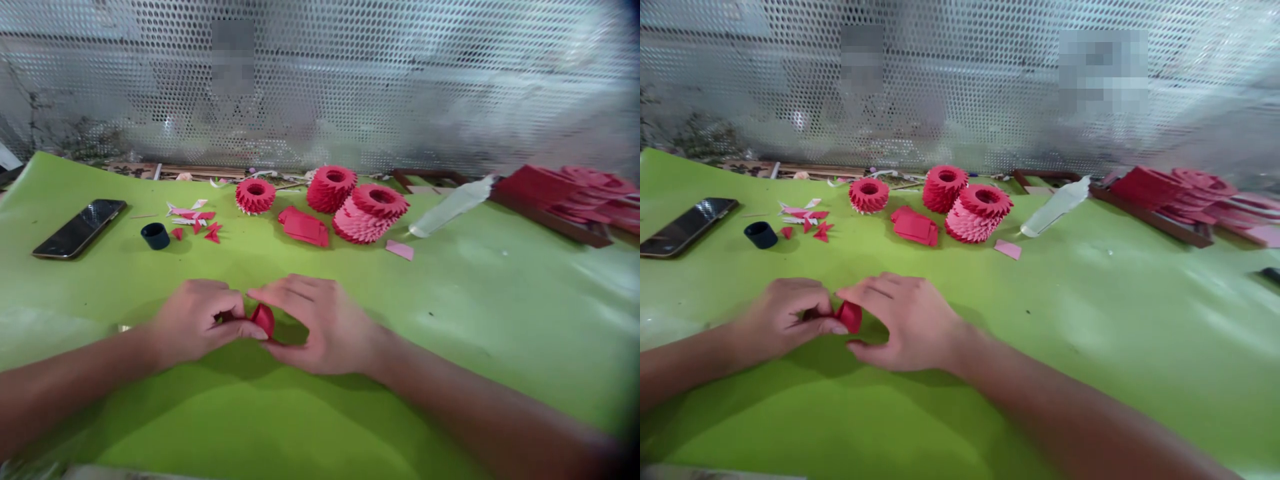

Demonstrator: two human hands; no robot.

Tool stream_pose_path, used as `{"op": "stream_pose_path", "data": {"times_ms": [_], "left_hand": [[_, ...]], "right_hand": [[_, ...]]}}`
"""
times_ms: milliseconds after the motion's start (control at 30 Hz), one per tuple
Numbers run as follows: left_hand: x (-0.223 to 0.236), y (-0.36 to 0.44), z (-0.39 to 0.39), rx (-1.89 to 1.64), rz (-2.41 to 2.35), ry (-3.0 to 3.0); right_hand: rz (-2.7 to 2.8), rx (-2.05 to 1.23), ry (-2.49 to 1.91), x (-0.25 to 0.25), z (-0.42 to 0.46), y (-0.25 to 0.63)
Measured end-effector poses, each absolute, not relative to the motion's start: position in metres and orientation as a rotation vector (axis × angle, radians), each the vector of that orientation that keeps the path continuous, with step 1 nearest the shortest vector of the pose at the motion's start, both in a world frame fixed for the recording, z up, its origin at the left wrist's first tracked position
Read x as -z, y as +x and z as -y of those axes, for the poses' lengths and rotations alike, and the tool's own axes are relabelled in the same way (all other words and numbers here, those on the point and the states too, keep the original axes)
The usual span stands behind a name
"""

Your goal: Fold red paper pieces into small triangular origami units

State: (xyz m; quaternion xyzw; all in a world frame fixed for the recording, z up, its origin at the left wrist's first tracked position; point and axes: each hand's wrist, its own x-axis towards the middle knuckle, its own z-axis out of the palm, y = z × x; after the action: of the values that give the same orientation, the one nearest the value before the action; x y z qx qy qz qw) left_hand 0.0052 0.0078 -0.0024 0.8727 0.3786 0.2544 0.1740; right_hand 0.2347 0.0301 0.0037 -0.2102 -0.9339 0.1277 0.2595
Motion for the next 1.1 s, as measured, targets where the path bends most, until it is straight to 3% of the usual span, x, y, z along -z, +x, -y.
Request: {"op": "stream_pose_path", "data": {"times_ms": [200, 333, 500, 900, 1100], "left_hand": [[0.004, 0.002, -0.011, -0.761, -1.027, 2.640], [0.001, -0.003, -0.013, -0.597, -1.024, 2.879], [-0.004, -0.006, -0.011, -0.425, -1.087, 3.030], [0.004, 0.000, -0.006, -0.420, -0.786, 2.990], [0.002, 0.001, -0.005, -0.392, -0.805, 2.927]], "right_hand": [[2.436, -0.177, -0.458, 0.001, -0.033, 0.238], [2.485, -0.169, -0.368, 0.001, -0.040, 0.244], [2.677, -0.272, -0.389, 0.001, -0.047, 0.250], [2.734, -0.596, -0.512, -0.007, -0.055, 0.255], [2.613, -0.824, -0.819, -0.009, -0.059, 0.253]]}}
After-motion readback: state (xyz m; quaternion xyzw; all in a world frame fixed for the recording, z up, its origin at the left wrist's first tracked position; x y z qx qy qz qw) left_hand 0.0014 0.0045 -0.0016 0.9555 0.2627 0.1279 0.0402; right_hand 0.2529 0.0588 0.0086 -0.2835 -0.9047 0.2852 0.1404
